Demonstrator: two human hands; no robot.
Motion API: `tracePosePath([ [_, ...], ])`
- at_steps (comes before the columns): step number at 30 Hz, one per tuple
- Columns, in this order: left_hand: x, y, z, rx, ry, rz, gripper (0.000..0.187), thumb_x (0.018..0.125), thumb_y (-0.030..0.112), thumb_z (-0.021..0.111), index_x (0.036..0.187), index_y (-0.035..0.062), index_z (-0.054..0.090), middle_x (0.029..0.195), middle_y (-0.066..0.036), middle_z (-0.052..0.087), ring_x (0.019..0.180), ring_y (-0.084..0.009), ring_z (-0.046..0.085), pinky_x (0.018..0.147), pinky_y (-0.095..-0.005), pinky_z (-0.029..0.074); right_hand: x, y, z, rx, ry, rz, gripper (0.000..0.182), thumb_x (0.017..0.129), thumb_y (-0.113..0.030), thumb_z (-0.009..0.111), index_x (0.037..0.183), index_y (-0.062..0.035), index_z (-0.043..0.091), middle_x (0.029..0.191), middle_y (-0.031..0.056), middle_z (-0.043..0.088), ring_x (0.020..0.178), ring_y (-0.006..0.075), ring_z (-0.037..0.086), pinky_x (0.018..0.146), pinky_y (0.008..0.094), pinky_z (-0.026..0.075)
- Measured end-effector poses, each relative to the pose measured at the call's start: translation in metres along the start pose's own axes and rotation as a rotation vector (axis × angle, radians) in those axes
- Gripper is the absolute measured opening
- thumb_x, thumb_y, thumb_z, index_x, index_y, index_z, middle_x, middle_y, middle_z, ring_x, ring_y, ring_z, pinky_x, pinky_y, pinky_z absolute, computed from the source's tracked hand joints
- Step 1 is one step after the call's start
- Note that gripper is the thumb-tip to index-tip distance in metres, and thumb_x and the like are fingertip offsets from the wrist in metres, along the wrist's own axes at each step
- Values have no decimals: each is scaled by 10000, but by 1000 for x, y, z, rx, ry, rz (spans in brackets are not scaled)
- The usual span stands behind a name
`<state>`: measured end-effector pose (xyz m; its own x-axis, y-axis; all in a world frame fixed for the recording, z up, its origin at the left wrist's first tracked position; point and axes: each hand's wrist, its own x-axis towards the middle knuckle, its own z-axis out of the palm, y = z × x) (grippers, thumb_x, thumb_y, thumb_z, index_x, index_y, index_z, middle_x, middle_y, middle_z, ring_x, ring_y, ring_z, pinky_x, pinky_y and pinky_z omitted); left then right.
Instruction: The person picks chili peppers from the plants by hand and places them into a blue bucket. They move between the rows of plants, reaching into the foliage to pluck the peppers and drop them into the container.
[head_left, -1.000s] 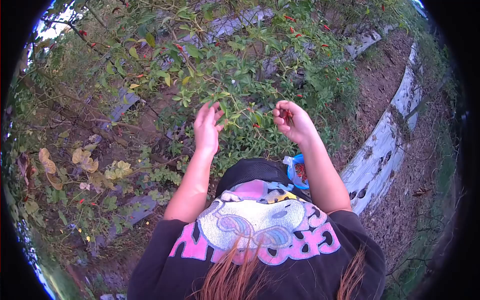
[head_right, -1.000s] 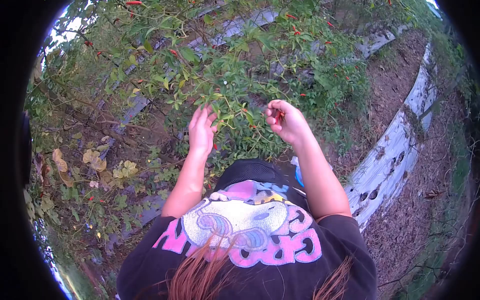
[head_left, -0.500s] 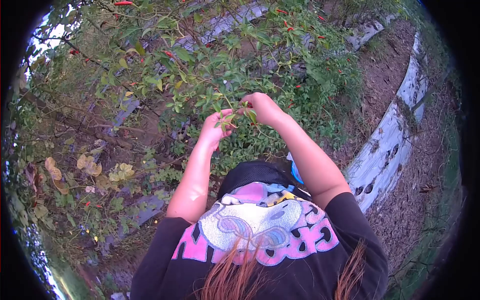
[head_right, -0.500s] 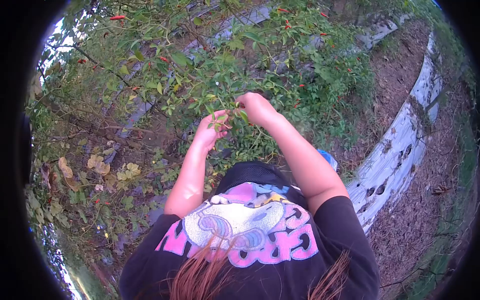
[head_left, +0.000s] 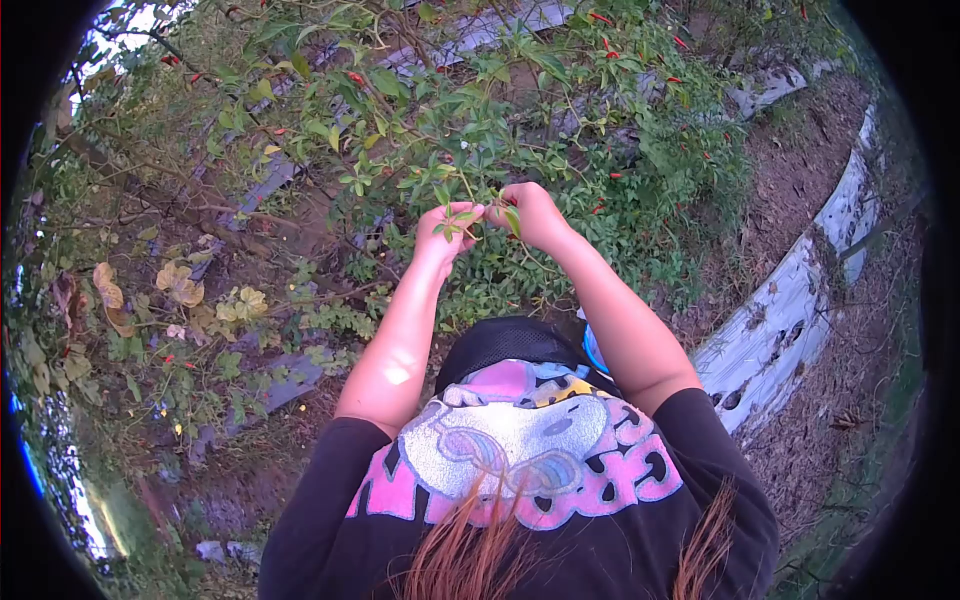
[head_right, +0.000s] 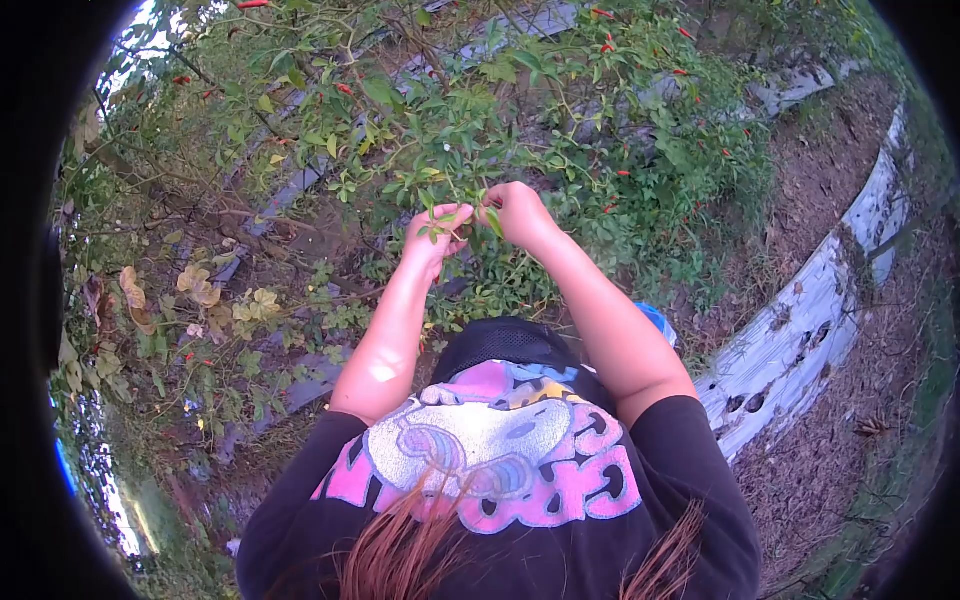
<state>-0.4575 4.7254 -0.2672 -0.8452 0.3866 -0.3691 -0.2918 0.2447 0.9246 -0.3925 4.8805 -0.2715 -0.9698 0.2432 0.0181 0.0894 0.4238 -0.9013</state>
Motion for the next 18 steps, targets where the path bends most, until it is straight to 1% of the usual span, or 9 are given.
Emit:
tracePosePath([
  [1, -1, 0, 3, -19, 8, 12, 265, 789, 238, 696, 989, 88, 606, 816, 26, 610, 694, -69, 549, 581, -217, 461, -2, -1, -1, -33, 4, -5, 281, 693, -247, 701, 824, -4, 646, 710, 187, 614, 680, 307, 614, 629, 371, 470],
  [3, -3, -3, 10, -88, 71, 60, 234, 779, 150, 699, 960, 42, 598, 796, -6, 611, 674, -84, 557, 569, -214, 455, -8, -6, -3, -100, 15, -17, 296, 700, -265, 699, 831, -5, 641, 720, 193, 617, 686, 318, 615, 632, 376, 474],
  [6, 5, -13, 23, -204, 160, 202, 204, 772, 76, 693, 936, 9, 593, 790, -30, 611, 659, -89, 559, 564, -211, 450, -12, -9, 7, -291, 231, -136, 266, 732, -269, 672, 812, -20, 622, 731, 174, 619, 688, 333, 608, 619, 389, 481],
  [8, 10, -16, 35, -331, 220, 312, 191, 765, 30, 687, 924, -9, 588, 786, -39, 610, 650, -88, 556, 559, -209, 444, -10, -3, 15, -330, 349, -236, 228, 750, -256, 648, 794, -37, 605, 738, 161, 614, 695, 337, 602, 610, 398, 481],
  [9, 11, -16, 41, -319, 245, 341, 190, 765, 26, 687, 923, -8, 588, 784, -38, 609, 651, -86, 553, 560, -208, 441, -9, -1, 16, -350, 407, -288, 210, 759, -249, 637, 785, -45, 596, 741, 154, 611, 699, 338, 600, 605, 403, 482],
  [12, 9, -12, 61, -299, 330, 434, 190, 755, 14, 692, 911, 0, 584, 781, -31, 607, 655, -80, 545, 568, -194, 420, -7, 5, 9, -316, 515, -277, 161, 771, -220, 611, 756, -62, 586, 739, 138, 602, 696, 326, 600, 592, 403, 478],
  [15, 11, -11, 77, -364, 357, 389, 179, 750, 5, 689, 893, 6, 581, 765, -18, 599, 642, -77, 535, 569, -187, 410, -7, 10, 4, -238, 580, -273, 217, 739, -231, 636, 686, -32, 568, 649, 154, 575, 671, 355, 565, 581, 429, 451],
  [16, 8, -6, 82, -407, 350, 381, 163, 757, -1, 672, 888, 8, 575, 759, -12, 581, 641, -73, 522, 562, -192, 405, -6, 12, 3, -243, 636, -287, 210, 746, -213, 634, 690, -22, 568, 647, 164, 577, 643, 363, 567, 572, 426, 445],
  [18, 21, -13, 75, -576, 343, 452, 139, 764, -34, 645, 868, 19, 570, 734, -5, 560, 630, -76, 515, 560, -187, 403, 3, 31, -14, -297, 717, -107, 193, 760, -208, 623, 738, -20, 583, 658, 138, 597, 625, 315, 591, 573, 391, 467],
])
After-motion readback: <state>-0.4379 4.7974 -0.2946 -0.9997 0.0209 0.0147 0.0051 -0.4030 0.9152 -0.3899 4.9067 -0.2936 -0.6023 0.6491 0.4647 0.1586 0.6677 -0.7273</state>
